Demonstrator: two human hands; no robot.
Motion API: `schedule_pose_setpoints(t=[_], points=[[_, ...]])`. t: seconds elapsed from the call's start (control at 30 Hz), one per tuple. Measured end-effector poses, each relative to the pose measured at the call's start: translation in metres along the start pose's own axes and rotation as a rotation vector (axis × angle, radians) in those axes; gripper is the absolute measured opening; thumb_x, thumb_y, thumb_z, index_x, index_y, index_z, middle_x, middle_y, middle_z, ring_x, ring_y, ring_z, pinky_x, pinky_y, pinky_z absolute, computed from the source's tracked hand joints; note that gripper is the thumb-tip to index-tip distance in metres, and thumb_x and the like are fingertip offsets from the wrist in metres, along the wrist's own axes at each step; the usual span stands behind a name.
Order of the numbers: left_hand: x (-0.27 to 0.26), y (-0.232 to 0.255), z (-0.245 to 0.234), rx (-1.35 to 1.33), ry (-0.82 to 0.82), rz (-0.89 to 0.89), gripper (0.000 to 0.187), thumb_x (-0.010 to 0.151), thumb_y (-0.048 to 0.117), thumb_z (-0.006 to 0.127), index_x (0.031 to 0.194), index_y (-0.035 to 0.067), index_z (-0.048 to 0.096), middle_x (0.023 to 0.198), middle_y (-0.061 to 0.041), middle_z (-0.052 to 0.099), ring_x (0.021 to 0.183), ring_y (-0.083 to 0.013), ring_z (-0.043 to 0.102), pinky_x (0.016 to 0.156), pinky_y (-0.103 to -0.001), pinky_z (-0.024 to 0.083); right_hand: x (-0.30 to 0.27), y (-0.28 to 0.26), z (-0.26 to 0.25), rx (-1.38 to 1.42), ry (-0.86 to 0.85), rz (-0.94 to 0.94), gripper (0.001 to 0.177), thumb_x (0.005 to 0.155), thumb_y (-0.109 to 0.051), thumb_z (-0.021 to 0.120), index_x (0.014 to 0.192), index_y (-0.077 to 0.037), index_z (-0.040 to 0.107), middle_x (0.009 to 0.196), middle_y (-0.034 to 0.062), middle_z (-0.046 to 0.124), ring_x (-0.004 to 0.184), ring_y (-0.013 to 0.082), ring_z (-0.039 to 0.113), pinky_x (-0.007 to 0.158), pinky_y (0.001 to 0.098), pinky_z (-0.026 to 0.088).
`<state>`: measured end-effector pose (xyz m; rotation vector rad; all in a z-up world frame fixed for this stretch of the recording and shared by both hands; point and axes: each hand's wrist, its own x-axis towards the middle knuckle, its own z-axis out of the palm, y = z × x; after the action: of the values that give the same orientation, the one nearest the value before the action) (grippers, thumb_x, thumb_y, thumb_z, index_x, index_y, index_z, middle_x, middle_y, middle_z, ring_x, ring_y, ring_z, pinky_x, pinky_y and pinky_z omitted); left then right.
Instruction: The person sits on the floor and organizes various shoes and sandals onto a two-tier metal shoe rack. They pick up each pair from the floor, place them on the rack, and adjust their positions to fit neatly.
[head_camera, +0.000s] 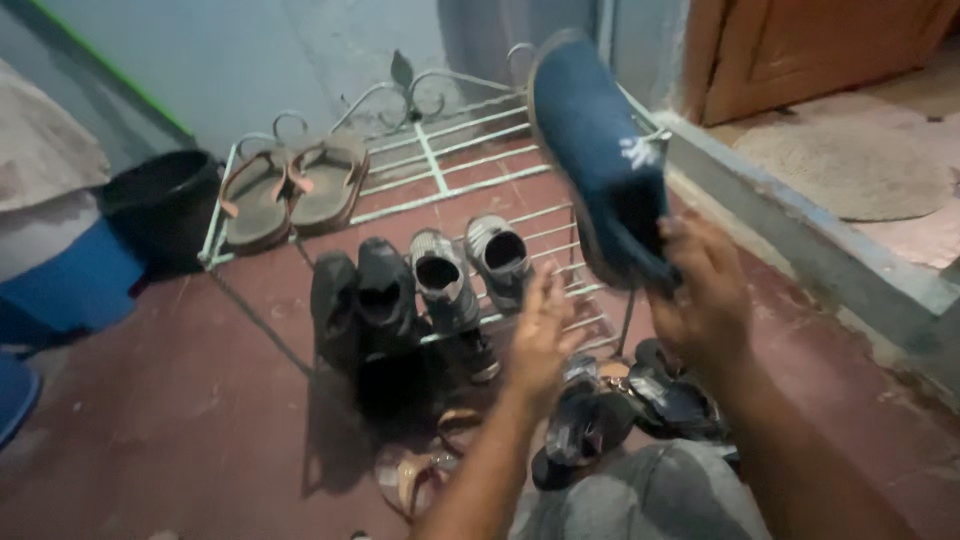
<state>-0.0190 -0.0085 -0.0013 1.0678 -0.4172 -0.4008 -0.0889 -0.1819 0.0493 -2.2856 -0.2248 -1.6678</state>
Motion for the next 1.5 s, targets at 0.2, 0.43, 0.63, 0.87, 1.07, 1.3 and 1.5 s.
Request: schedule_pose_setpoints(t=[0.2,0.43,0.63,0.87,1.07,1.3,1.5], points=[[-0.093,-0.111,0.023,0.004,0.093,0.208,0.054,0.103,0.013,0.051,0.153,-0.001,0.036,0.146,-0.017,0.055,0.133,-0.0267,0.054,0.115,-0.039,0.04,-0.189,-0.021,-0.063,0.199,-0.279,-0.037,0.031,0.063,-0.004,0.071,0.089,-0.005,0.055,0.12,0.0168,0.066,0.114,0.0449,0.062,0.101,0.0548,0.049],[-0.109,-0.231,-0.045,0.086,0.274,-0.15,0.045,0.106,0.032,0.05,0.138,0.0,0.056,0.122,-0.015,0.069,0.109,-0.0245,0.063,0.096,-0.037,0.051,-0.228,-0.025,-0.041,0.153,-0.706,0.131,0.044,0.059,-0.009,0.074,0.102,-0.004,0.064,0.112,0.0187,0.065,0.102,0.0432,0.062,0.085,0.0497,0.051],[-0.026,-0.203,-0.15,0.985,0.297,-0.176,0.047,0.096,0.033,0.064,0.129,-0.001,0.062,0.116,-0.024,0.068,0.103,-0.0385,0.067,0.09,-0.045,0.053,-0.194,0.01,0.068,0.077,-0.714,0.226,0.034,0.076,-0.012,0.076,0.107,-0.007,0.062,0.093,0.0147,0.061,0.088,0.0369,0.061,0.074,0.0474,0.051],[0.045,-0.138,-0.205,1.533,0.161,-0.167,0.06,0.089,0.028,0.071,0.14,0.004,0.052,0.129,-0.023,0.063,0.115,-0.0429,0.064,0.096,-0.05,0.052,-0.198,0.051,0.205,0.045,-0.845,0.285,0.05,0.075,-0.009,0.071,0.123,-0.007,0.06,0.108,0.0177,0.063,0.106,0.0401,0.06,0.09,0.0493,0.05],[0.084,-0.157,-0.231,1.582,0.078,-0.435,0.058,0.089,0.031,0.069,0.142,0.015,0.052,0.128,-0.024,0.062,0.113,-0.0443,0.063,0.092,-0.054,0.05,-0.244,0.057,0.274,0.212,-0.773,0.375,0.057,0.073,-0.003,0.066,0.13,-0.005,0.063,0.139,0.0274,0.053,0.12,0.0459,0.054,0.098,0.0475,0.048],[0.067,-0.195,-0.311,1.936,-0.085,-0.301,0.024,0.088,0.025,0.068,0.108,0.012,0.073,0.113,-0.018,0.074,0.105,-0.0381,0.07,0.089,-0.051,0.057,-0.246,0.053,0.286,0.375,-0.84,0.636,0.056,0.082,-0.016,0.068,0.137,-0.008,0.06,0.139,0.0192,0.061,0.13,0.0405,0.057,0.109,0.0443,0.047],[0.05,-0.174,-0.289,1.793,0.045,-0.012,0.059,0.08,0.01,0.068,0.138,0.007,0.058,0.126,-0.028,0.064,0.098,-0.0432,0.069,0.086,-0.051,0.056,-0.219,0.032,0.269,0.489,-0.821,0.335,0.074,0.077,-0.028,0.08,0.143,-0.009,0.054,0.154,0.0268,0.04,0.134,0.044,0.048,0.11,0.0429,0.043]])
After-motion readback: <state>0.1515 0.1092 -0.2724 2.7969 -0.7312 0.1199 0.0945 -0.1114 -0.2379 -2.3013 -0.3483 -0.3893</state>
